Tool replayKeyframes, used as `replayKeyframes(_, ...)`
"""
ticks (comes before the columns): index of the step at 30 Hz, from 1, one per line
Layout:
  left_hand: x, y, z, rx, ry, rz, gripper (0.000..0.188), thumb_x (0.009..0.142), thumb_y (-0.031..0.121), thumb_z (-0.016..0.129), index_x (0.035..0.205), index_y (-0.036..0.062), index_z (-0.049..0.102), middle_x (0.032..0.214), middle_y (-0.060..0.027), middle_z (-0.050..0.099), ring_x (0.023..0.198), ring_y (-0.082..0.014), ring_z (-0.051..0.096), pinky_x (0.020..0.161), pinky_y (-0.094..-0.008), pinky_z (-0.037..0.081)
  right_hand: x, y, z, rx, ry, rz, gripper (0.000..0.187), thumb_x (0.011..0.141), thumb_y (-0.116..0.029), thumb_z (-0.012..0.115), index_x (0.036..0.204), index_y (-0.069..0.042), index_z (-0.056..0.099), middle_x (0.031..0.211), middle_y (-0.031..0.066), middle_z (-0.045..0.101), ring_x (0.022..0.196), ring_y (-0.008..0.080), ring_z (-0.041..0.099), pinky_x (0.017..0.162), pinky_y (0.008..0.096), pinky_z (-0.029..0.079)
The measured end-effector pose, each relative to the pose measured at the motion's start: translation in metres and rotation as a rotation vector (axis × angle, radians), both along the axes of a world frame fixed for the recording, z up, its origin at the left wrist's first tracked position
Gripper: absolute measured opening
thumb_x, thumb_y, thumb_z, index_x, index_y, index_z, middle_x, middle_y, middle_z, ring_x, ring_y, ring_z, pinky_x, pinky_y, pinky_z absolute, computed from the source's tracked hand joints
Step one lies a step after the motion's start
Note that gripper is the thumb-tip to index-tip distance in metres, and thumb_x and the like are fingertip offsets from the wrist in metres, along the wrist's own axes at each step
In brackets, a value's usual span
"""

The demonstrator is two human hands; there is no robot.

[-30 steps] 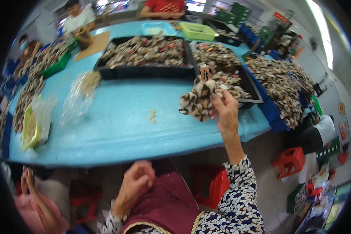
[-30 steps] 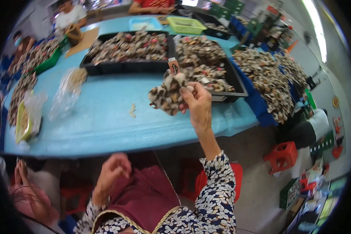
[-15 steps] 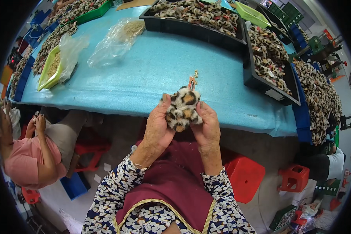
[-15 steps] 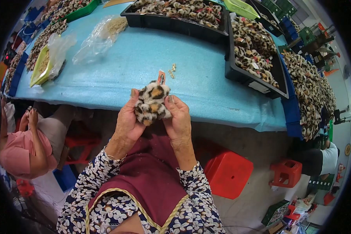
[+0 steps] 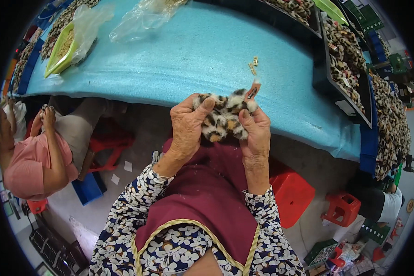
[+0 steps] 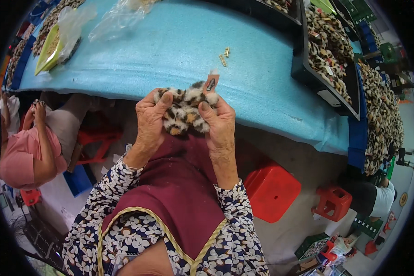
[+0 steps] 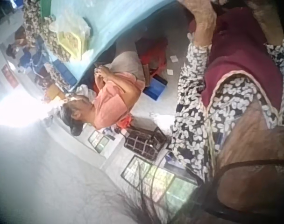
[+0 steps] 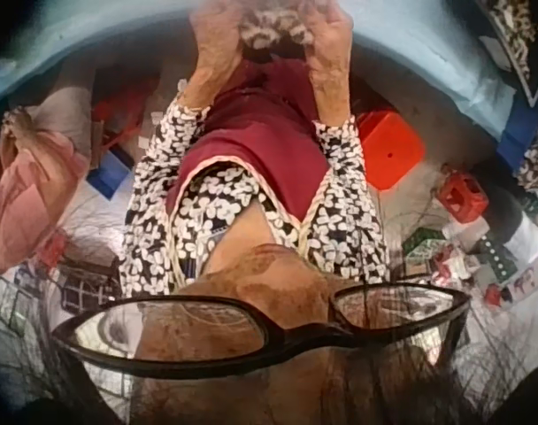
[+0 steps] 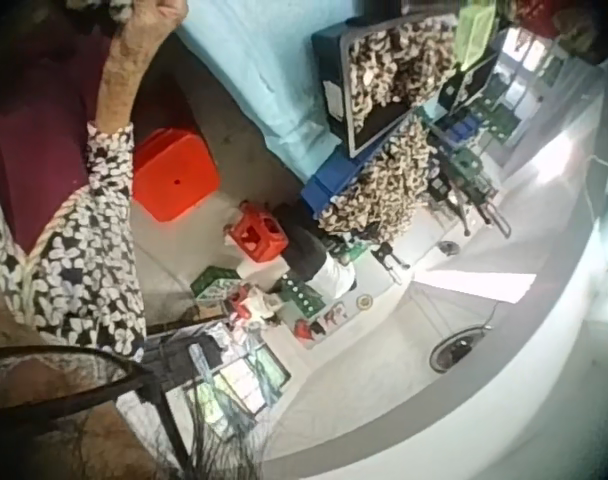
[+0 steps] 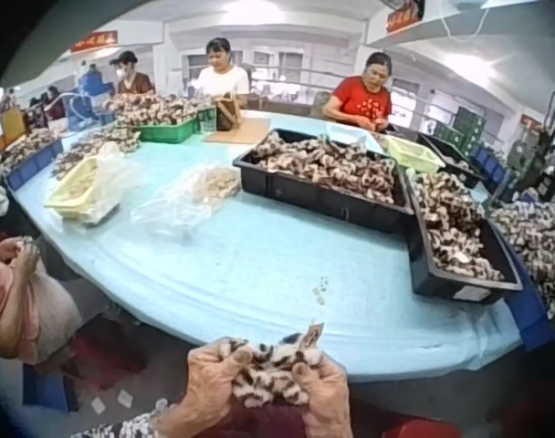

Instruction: The person assembles plush toys by inserting small plastic pieces into fabric toy bodies by hand, repeatedly retrieving toy bodies and plastic parts from trays on the table.

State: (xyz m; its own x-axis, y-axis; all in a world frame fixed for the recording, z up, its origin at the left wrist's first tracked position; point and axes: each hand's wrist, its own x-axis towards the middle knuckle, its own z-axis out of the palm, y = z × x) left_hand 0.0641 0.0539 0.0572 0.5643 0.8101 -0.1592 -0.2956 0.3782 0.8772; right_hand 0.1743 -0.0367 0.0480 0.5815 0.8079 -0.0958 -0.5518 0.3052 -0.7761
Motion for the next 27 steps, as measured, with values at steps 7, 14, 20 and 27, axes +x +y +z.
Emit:
replayKeyframes(7,-0.034,0.006,0.006,0.888,0.071,0.205,0.028,0.056,-0.015,0.057,0.077,0.0021,0.063,0.078,-0.0073,0.060,0.078,-0.0183,0.059,0.068,-0.0260,0.047,0.002,-0.009,-0.002,-0.055,-0.092,-0.032,0.040,0.088,-0.017,0.060,0.119,0.005,0.048,0.104,0.0085,0.058,0.099,0.0152,0.056,0.084,0.0273,0.048)
replayKeyframes(14,-0.047,0.004,-0.011,1.318,0.169,0.254,0.024,0.053,-0.010,0.057,0.072,0.0024,0.062,0.082,-0.0081,0.061,0.082,-0.0261,0.059,0.069,-0.0317,0.048,-0.021,-0.013,-0.004,-0.066,0.289,0.167,0.045,0.088,-0.028,0.061,0.116,0.006,0.050,0.107,0.0130,0.060,0.096,0.0163,0.059,0.081,0.0290,0.050)
replayKeyframes(20,-0.059,0.011,-0.013,1.219,0.302,0.258,0.016,0.066,-0.008,0.061,0.077,0.0027,0.064,0.086,-0.0089,0.059,0.086,-0.0240,0.057,0.071,-0.0324,0.048,-0.019,-0.003,-0.004,-0.077,0.225,0.139,0.031,0.082,-0.006,0.065,0.109,0.004,0.055,0.099,0.0093,0.064,0.088,0.0139,0.062,0.078,0.0263,0.051)
replayKeyframes(27,-0.064,0.002,-0.004,-0.350,-0.098,-0.218,0.037,0.091,0.028,0.056,0.113,-0.0016,0.052,0.105,-0.0086,0.060,0.093,-0.0153,0.058,0.084,-0.0291,0.046,-0.025,-0.005,-0.010,-0.065,0.285,0.203,0.039,0.078,-0.005,0.068,0.113,0.005,0.053,0.103,0.0108,0.063,0.091,0.0172,0.063,0.080,0.0296,0.053)
